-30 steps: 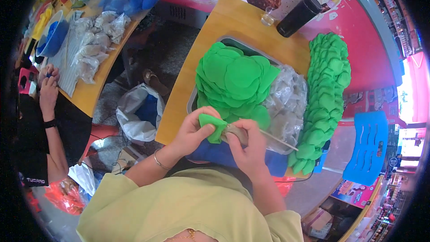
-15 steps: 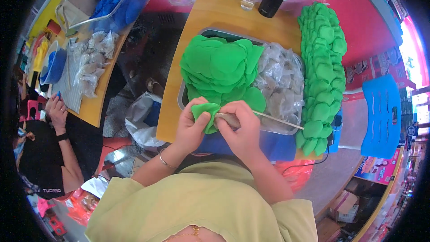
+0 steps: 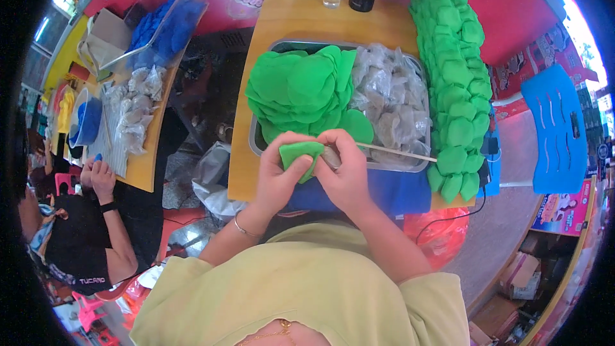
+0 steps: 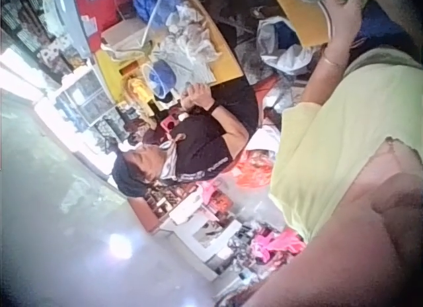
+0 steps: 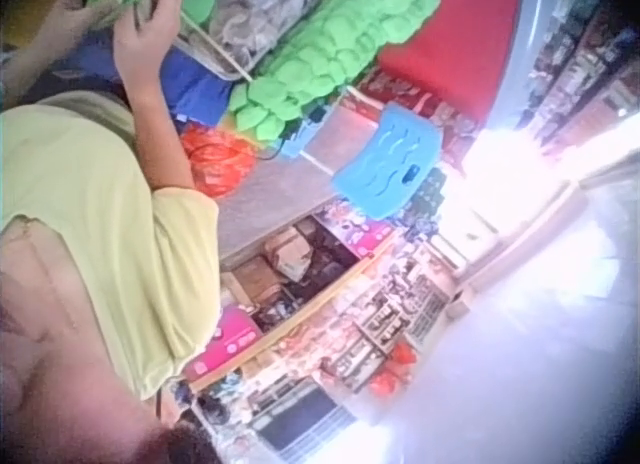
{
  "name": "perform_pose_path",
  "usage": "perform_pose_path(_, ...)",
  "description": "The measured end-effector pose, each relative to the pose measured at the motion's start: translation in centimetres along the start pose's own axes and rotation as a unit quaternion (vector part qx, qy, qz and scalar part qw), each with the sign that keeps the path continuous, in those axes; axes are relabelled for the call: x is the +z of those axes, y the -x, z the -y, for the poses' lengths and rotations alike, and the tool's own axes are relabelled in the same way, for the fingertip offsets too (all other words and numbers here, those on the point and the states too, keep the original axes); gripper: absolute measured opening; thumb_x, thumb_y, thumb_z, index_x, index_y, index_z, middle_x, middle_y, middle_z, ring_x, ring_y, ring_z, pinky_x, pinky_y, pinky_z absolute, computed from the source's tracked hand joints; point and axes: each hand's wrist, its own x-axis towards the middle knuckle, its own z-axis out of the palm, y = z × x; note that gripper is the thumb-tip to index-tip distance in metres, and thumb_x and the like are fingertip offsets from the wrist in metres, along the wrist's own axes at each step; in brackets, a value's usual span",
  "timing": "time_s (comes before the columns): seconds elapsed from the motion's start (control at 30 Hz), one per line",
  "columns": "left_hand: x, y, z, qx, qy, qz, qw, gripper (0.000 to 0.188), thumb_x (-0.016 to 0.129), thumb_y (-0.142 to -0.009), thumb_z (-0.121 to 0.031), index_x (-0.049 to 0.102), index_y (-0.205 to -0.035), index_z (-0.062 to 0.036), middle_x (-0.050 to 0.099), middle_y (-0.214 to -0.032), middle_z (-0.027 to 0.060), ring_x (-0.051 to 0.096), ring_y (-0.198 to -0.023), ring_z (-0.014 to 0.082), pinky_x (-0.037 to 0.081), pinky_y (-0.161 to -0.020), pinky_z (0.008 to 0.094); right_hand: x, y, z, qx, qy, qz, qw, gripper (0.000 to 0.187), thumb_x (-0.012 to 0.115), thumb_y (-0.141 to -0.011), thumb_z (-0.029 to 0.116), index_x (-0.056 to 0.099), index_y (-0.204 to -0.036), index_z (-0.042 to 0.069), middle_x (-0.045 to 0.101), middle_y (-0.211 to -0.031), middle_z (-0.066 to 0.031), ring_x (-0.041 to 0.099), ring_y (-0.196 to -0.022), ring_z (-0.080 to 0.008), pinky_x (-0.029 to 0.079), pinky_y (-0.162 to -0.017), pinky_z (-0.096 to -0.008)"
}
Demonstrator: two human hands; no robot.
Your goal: Assembling green foam decorative pieces onto a stick and packing them.
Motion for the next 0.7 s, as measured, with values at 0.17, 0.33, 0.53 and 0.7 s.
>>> perform_pose_path(0.17, 0.0, 0.4, 0.8, -0.050, 0.042, -0.007, 0.998, 0.020, 0.062, -0.085, -0.009, 0.051, -0.101, -0.0037, 0.057, -0.092, 0.0006, 0.052, -0.081, 0.0059, 0.044, -0.069, 0.0209, -0.6, 0.4, 0.3, 0.122, -0.001, 0.043, 0.992, 0.024, 0.059, -0.080, 0.005, 0.047, -0.101, 0.003, 0.052, -0.086, -0.0057, 0.051, -0.075, -0.0102, 0.045, -0.067, -0.0260)
perform_pose_path(0.33, -0.4, 0.2, 1.8, -0.087, 0.142, -0.069, 0.984, 0.017, 0.060, -0.087, -0.011, 0.051, -0.100, -0.0044, 0.058, -0.087, -0.0003, 0.052, -0.080, 0.0050, 0.044, -0.068, 0.0203, -0.9, 0.4, 1.8, 0.124, -0.134, 0.097, 0.978, 0.043, 0.060, -0.077, -0.003, 0.045, -0.116, 0.004, 0.050, -0.106, -0.0047, 0.050, -0.095, -0.0102, 0.043, -0.081, -0.0252)
perform_pose_path(0.53, -0.9, -0.5, 0.4, -0.180, 0.241, -0.001, 0.954, 0.028, 0.058, -0.089, -0.012, 0.045, -0.112, -0.0040, 0.054, -0.098, 0.0022, 0.052, -0.087, 0.0069, 0.046, -0.072, 0.0218, -1.7, -0.1, 2.5, -0.020, 0.046, 0.146, 0.988, 0.052, 0.061, -0.073, -0.004, 0.046, -0.122, 0.004, 0.051, -0.115, -0.0069, 0.053, -0.100, -0.0125, 0.044, -0.084, -0.0269)
perform_pose_path(0.7, -0.7, 0.0, 0.4, -0.155, 0.104, -0.045, 0.981, 0.033, 0.062, -0.084, -0.010, 0.044, -0.112, -0.0042, 0.051, -0.096, 0.0060, 0.049, -0.092, 0.0111, 0.044, -0.077, 0.0263, -2.2, -0.1, 1.4, -0.045, 0.135, 0.137, 0.980, 0.035, 0.062, -0.072, -0.003, 0.056, -0.106, 0.003, 0.059, -0.099, -0.0084, 0.060, -0.082, -0.0147, 0.048, -0.071, -0.0275)
